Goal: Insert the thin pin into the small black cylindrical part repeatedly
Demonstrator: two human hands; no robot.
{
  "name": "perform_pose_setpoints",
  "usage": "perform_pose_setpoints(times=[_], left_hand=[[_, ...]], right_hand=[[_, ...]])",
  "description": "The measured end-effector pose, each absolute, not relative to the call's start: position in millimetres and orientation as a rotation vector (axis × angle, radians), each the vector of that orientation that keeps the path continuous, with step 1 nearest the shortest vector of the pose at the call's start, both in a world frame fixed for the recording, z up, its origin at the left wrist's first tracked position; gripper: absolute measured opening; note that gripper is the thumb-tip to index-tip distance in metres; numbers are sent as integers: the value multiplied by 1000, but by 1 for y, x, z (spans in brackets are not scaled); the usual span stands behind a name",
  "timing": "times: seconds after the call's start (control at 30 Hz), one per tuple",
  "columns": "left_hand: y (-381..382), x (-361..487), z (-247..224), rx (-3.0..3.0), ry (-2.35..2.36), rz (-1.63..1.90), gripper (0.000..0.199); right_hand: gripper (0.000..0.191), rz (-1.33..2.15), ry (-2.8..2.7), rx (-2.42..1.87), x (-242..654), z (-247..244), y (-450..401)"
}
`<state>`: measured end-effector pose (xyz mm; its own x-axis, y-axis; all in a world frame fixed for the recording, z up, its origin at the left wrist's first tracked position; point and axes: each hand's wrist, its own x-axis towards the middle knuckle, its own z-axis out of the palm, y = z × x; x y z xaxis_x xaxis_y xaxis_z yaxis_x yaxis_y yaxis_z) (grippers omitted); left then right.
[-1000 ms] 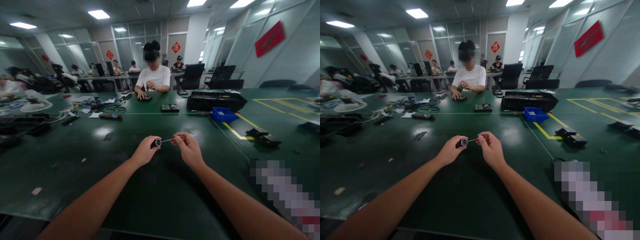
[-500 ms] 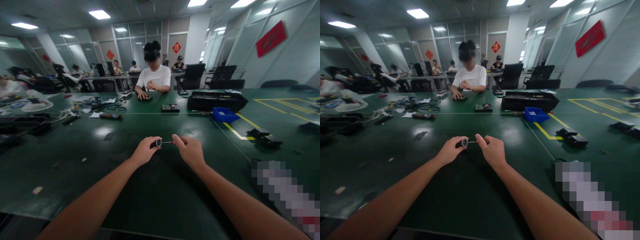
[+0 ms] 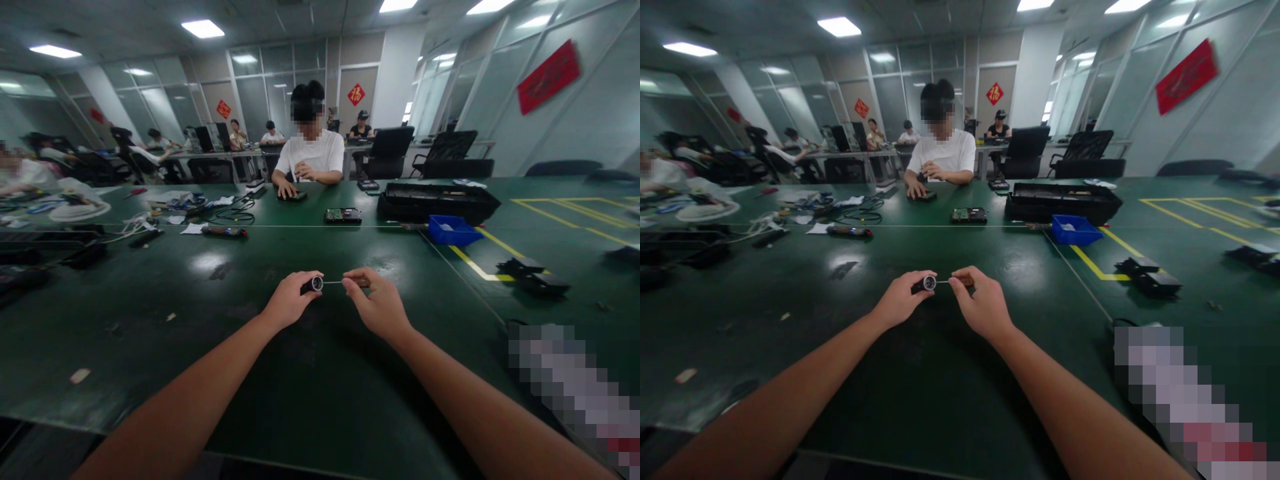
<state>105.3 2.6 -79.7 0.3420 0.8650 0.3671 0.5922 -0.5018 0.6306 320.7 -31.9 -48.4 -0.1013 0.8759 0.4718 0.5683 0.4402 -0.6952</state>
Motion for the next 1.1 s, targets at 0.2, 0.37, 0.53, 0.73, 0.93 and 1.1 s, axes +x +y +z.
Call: perform_pose_setpoints(times=[0.2,0.37,0.53,0.73,0.93,1.1], left_hand=[[2,105,-80,2236,1283,925,37],[2,106,-80,2244,1268,934,38],[3,106,-80,2242,1267,962,37],[3,105,-80,2249,1257,956,37],[2,105,-78,2245,1275,957,37],[3,105,-80,2244,1285,950,37]], right_hand=[[21,583,-1775,-1181,321,-49,-31],[30,596,-1719,-1262,319,-49,-30],[22,637,-1724,-1189,319,-52,-29],[23,628,-1667,-1224,318,-53,-30],[22,636,-1723,-1202,318,-56,-30],[23,657,-1665,-1230,317,-57,-29]])
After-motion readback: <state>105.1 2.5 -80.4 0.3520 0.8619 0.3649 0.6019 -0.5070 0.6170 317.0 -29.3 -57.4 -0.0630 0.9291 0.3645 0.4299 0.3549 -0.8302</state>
